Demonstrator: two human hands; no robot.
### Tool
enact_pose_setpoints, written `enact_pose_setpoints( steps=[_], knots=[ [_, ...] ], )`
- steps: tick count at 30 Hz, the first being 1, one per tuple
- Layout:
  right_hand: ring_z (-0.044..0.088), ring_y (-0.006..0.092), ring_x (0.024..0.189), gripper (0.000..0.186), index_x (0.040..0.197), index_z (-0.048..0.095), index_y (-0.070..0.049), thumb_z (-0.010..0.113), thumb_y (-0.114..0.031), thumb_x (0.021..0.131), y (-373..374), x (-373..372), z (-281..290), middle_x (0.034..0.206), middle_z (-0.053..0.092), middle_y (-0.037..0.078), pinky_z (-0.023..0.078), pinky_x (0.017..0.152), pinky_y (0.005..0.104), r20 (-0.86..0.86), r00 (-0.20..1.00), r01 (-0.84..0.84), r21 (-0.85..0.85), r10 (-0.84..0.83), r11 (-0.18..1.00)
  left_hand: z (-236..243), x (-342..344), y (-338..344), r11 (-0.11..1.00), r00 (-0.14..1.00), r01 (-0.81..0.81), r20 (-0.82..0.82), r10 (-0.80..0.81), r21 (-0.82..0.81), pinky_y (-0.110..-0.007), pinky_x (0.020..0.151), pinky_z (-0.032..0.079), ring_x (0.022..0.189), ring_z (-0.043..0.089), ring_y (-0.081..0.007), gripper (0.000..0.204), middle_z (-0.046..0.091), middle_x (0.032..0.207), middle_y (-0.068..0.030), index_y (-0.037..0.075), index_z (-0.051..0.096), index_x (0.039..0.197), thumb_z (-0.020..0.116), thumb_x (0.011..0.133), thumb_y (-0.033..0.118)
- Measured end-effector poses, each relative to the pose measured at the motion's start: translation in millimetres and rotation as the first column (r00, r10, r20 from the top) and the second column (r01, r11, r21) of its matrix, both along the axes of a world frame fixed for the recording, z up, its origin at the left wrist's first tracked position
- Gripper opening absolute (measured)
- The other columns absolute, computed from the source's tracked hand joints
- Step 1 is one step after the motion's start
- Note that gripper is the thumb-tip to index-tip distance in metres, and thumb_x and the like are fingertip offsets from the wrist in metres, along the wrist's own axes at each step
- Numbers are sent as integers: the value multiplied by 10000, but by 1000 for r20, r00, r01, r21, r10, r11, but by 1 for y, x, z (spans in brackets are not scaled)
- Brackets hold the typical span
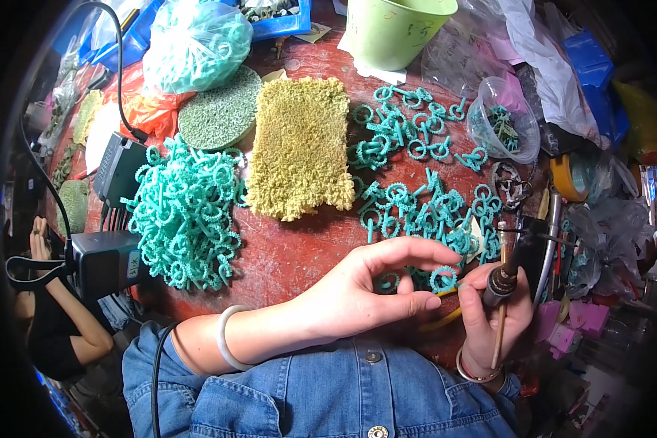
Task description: Using a heated soldering tool to process or join green plastic links on a workshop table.
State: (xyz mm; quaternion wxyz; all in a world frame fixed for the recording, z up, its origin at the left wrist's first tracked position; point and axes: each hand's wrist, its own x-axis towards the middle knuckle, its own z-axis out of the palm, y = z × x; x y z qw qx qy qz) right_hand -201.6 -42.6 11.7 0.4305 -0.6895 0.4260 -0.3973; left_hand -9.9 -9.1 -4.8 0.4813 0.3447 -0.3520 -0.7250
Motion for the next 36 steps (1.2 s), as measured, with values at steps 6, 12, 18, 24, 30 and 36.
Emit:
enact_pose_setpoints(
  steps=[6,12,18,24,30,36],
  knots=[
    [545,62,699,236,958,501,-9,656,12,781,1,-1,0,807,596,43,455,640,202,1,1000,-4,16,4,1000,-1,0,1,1000,1000,-8,-30,9,15,-193,737,436,711,447,-29,430,580,1179,-38,36,540,1207,666,799,-9],
    [536,52,682,238,952,502,-8,662,4,776,1,-1,2,793,596,37,445,615,189,-11,1000,-2,25,3,1000,-1,0,1,1000,999,-6,-45,7,24,-192,726,437,705,447,-28,406,577,1173,-33,32,557,1187,659,799,-23],
    [532,47,675,234,946,504,-11,664,-2,776,0,0,0,793,599,37,433,601,180,-15,1000,-8,15,8,1000,-1,0,1,999,998,-4,-57,6,34,-191,723,435,706,447,-27,398,578,1155,-25,31,563,1179,659,797,-25],
    [537,53,680,234,942,507,-15,668,-3,771,1,-1,2,794,599,39,438,616,187,-3,1000,-6,24,6,1000,-1,0,1,999,998,-4,-63,6,43,-192,726,434,710,449,-29,397,577,1149,-19,28,562,1179,660,797,-24],
    [547,61,705,237,935,513,-18,675,-5,763,1,-1,1,805,600,38,450,641,201,-15,1000,1,39,0,999,0,1,1,999,999,-12,-49,14,31,-194,730,433,716,449,-29,403,577,1111,-6,25,556,1186,659,800,-22],
    [551,64,718,243,936,519,-21,681,-3,756,0,-3,0,811,601,37,452,654,205,-16,1000,-11,43,12,999,-1,0,1,999,998,-10,-67,13,40,-192,730,430,715,447,-30,404,577,1090,1,24,556,1187,662,800,-19]
  ],
)
